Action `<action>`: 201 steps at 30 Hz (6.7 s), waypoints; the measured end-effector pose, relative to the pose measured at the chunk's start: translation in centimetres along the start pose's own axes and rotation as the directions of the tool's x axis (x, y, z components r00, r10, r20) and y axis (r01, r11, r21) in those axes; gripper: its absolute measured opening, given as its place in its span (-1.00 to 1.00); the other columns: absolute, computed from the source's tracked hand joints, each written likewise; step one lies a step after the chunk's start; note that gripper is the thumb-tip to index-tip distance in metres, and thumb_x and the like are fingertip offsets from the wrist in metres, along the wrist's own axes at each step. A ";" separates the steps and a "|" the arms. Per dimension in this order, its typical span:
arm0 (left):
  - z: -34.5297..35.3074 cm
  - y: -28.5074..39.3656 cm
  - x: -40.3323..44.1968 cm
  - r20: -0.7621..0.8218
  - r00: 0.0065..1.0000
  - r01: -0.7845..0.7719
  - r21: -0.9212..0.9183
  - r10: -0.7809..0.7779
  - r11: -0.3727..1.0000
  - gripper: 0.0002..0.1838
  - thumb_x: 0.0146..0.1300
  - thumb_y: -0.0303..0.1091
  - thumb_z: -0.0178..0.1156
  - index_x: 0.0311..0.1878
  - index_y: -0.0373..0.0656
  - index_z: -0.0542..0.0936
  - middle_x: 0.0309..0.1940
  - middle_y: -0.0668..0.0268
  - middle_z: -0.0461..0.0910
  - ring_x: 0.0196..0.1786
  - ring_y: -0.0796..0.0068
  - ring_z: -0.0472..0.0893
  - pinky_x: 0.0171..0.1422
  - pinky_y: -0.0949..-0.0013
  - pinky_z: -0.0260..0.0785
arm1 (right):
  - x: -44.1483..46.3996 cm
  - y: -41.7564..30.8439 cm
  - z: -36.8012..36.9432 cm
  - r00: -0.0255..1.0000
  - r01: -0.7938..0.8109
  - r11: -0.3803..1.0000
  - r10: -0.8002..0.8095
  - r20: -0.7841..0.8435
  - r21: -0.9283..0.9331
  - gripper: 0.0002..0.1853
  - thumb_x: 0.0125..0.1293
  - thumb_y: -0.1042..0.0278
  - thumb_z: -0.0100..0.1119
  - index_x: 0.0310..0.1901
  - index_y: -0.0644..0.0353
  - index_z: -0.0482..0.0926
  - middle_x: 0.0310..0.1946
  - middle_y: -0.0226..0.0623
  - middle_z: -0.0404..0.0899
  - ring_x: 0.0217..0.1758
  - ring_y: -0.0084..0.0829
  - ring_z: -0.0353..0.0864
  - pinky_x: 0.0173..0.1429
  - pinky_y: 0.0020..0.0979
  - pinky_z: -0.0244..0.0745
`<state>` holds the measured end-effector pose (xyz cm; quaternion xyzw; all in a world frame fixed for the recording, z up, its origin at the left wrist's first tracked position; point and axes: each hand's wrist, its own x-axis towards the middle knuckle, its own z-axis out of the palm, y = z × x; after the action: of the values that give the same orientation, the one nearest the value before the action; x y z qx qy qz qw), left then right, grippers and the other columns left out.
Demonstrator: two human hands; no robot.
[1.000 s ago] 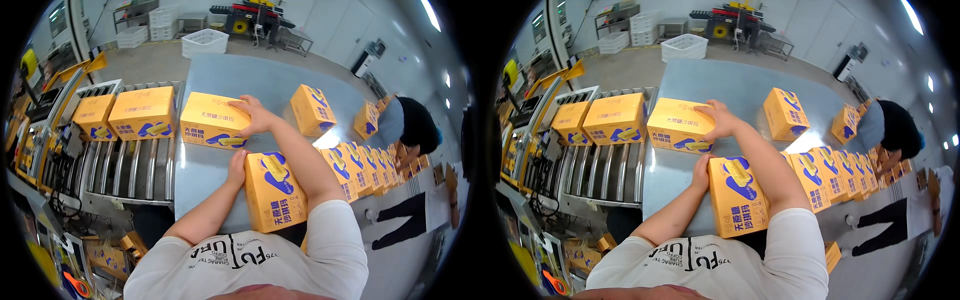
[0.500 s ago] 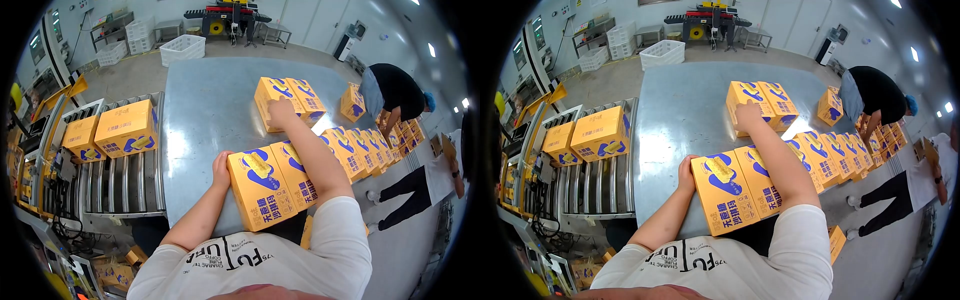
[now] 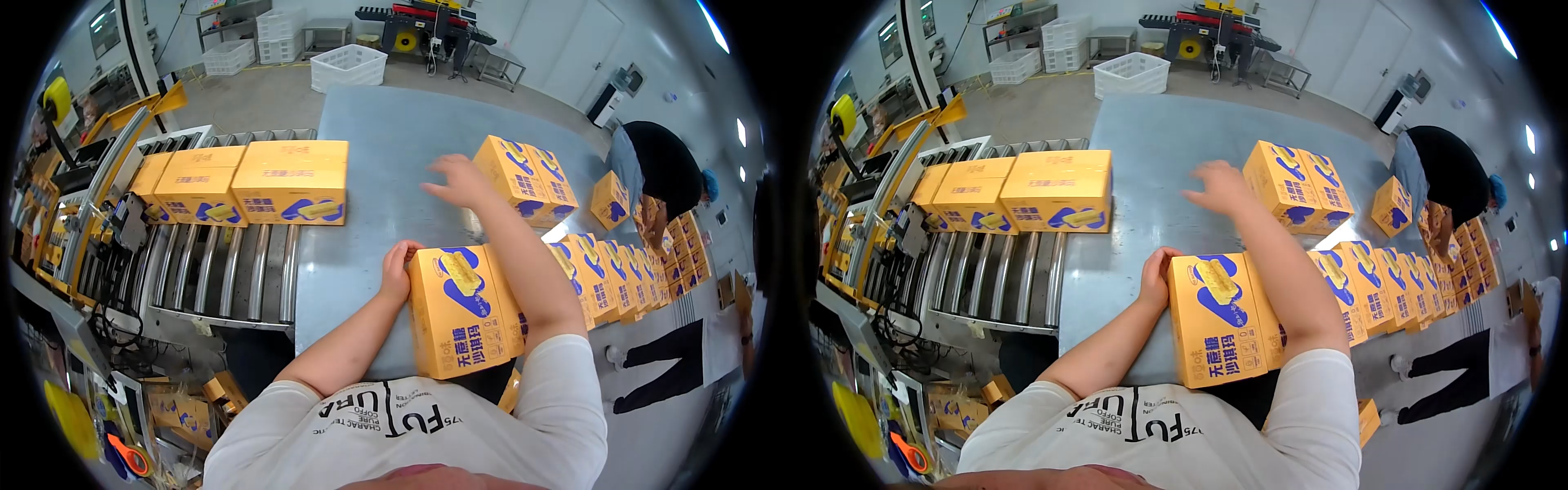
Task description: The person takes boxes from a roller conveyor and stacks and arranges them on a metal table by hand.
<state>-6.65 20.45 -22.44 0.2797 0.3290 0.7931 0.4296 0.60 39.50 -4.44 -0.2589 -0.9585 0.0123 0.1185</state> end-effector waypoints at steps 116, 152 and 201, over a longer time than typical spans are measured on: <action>-0.1 1.2 -0.3 0.028 0.986 0.165 -0.155 -0.163 0.974 -0.46 0.65 0.07 -0.23 -0.08 -0.23 0.54 -0.22 0.12 0.71 -0.14 0.31 0.70 0.05 0.23 0.60 | -5.4 6.4 -2.4 0.782 -0.462 0.804 0.568 0.257 -0.374 -0.33 0.33 -0.01 0.26 0.42 0.14 0.55 0.51 -0.09 0.42 0.73 0.25 -0.07 0.52 0.56 0.06; -0.5 1.0 -0.5 0.074 0.967 0.254 -0.193 -0.244 0.948 -0.33 0.64 0.11 -0.25 -0.03 -0.33 0.65 -0.14 0.05 0.76 -0.06 0.21 0.74 0.13 0.17 0.62 | -0.7 4.5 1.9 0.985 -0.142 0.892 0.082 0.155 0.430 0.00 0.35 -0.47 0.21 0.59 0.13 0.27 0.62 -0.01 0.21 0.71 -0.03 0.11 0.71 -0.06 0.08; -0.5 1.0 -0.5 0.062 0.970 0.242 -0.164 -0.235 0.956 -0.41 0.64 0.09 -0.21 -0.03 -0.29 0.59 -0.16 0.13 0.72 -0.07 0.29 0.70 0.12 0.22 0.59 | -0.4 3.6 -4.9 0.717 -0.474 0.834 0.552 0.426 -0.281 -0.26 0.37 0.11 0.22 0.59 -0.23 0.29 0.74 -0.07 -0.20 0.65 0.35 0.11 0.52 0.49 0.23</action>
<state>-7.28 19.48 -22.04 0.2165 0.2824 0.7546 0.5513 3.81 42.22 -0.09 -0.5112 -0.8443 0.0368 -0.1566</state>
